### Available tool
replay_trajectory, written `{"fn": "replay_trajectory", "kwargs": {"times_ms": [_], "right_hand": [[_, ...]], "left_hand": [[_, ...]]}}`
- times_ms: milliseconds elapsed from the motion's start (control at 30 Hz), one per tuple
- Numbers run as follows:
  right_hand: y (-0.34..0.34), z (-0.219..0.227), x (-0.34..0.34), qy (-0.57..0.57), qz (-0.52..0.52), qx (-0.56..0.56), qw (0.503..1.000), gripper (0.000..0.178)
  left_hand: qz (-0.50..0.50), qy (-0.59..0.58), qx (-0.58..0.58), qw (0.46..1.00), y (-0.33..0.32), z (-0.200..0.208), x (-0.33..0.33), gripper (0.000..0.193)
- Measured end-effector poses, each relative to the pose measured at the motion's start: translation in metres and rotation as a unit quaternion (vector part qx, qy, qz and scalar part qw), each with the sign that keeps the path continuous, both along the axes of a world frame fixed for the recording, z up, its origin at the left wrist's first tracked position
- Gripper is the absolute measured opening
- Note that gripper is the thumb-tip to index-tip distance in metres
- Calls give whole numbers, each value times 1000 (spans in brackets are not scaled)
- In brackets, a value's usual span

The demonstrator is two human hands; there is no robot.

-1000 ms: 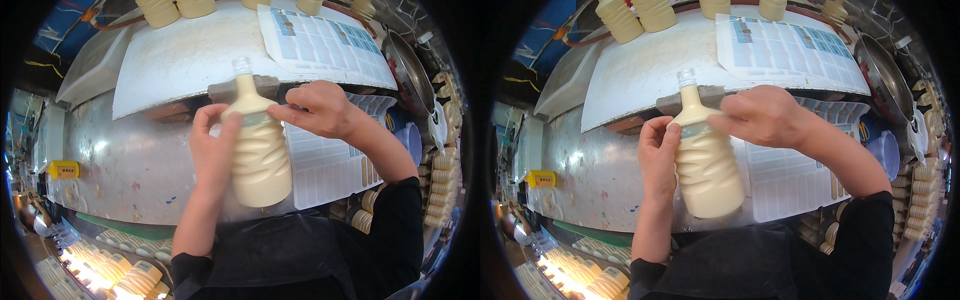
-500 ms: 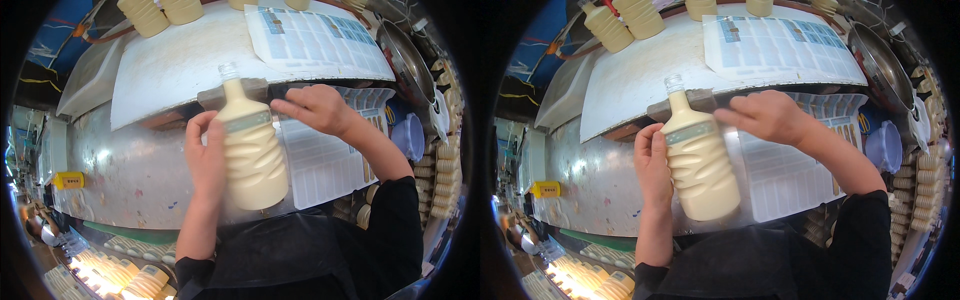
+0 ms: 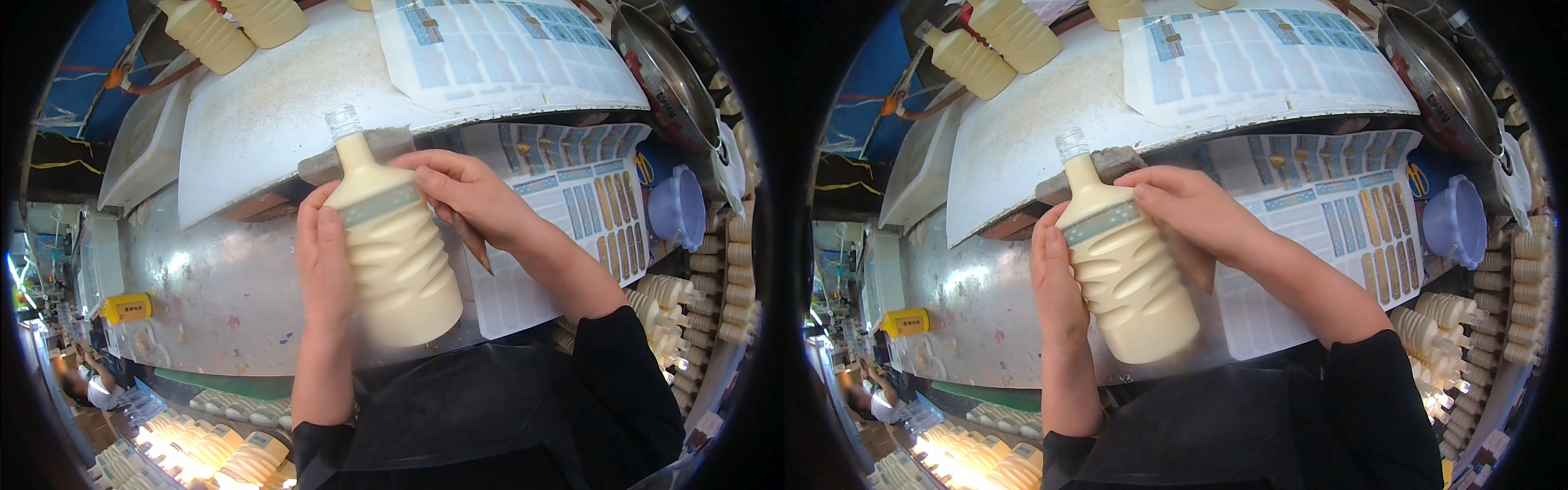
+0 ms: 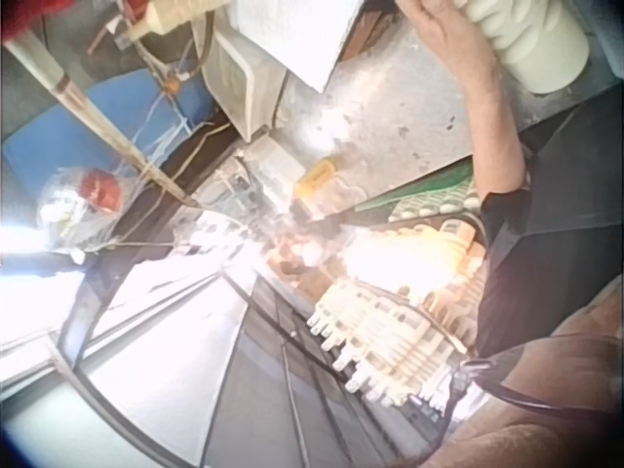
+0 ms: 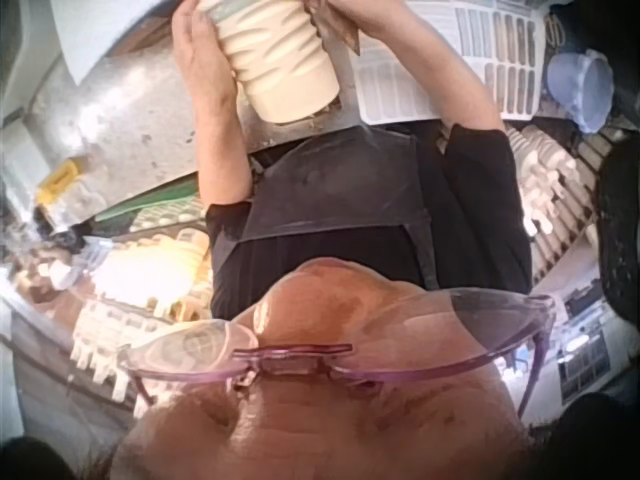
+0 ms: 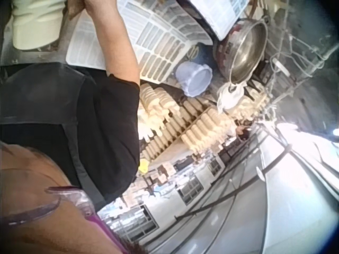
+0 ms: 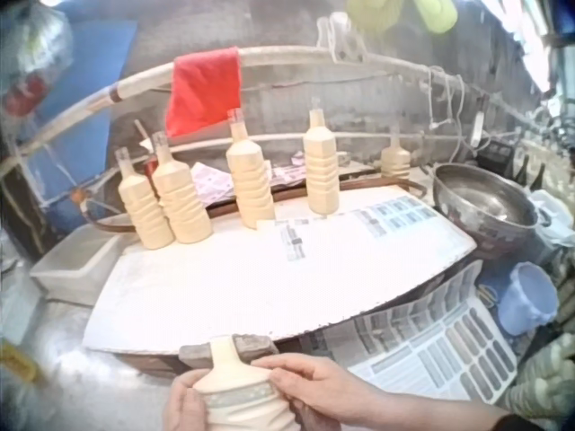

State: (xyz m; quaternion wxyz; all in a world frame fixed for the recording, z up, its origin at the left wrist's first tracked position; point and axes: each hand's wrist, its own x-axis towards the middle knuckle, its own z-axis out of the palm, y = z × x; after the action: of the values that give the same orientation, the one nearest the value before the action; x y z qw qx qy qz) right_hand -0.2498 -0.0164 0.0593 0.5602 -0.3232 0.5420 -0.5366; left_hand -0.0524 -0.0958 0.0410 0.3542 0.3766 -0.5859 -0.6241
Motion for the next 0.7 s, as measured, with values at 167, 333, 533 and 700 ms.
{"fn": "replay_trajectory", "kwargs": {"times_ms": [167, 333, 533, 700], "right_hand": [[0, -5, 12, 83, -32, -28, 996, 37], [0, -7, 16, 66, -52, -45, 995, 37], [-1, -11, 19, 63, -61, -47, 995, 38], [-2, -6, 19, 91, -56, -9, 994, 39]], "left_hand": [[-6, -28, 2, 1000, 2, 0, -4, 40], [-10, -8, 8, 1000, 3, 1, -5, 41], [-15, -4, 1, 1000, 1, -2, -3, 41], [3, 10, 28, 1000, 4, 9, -6, 41]]}}
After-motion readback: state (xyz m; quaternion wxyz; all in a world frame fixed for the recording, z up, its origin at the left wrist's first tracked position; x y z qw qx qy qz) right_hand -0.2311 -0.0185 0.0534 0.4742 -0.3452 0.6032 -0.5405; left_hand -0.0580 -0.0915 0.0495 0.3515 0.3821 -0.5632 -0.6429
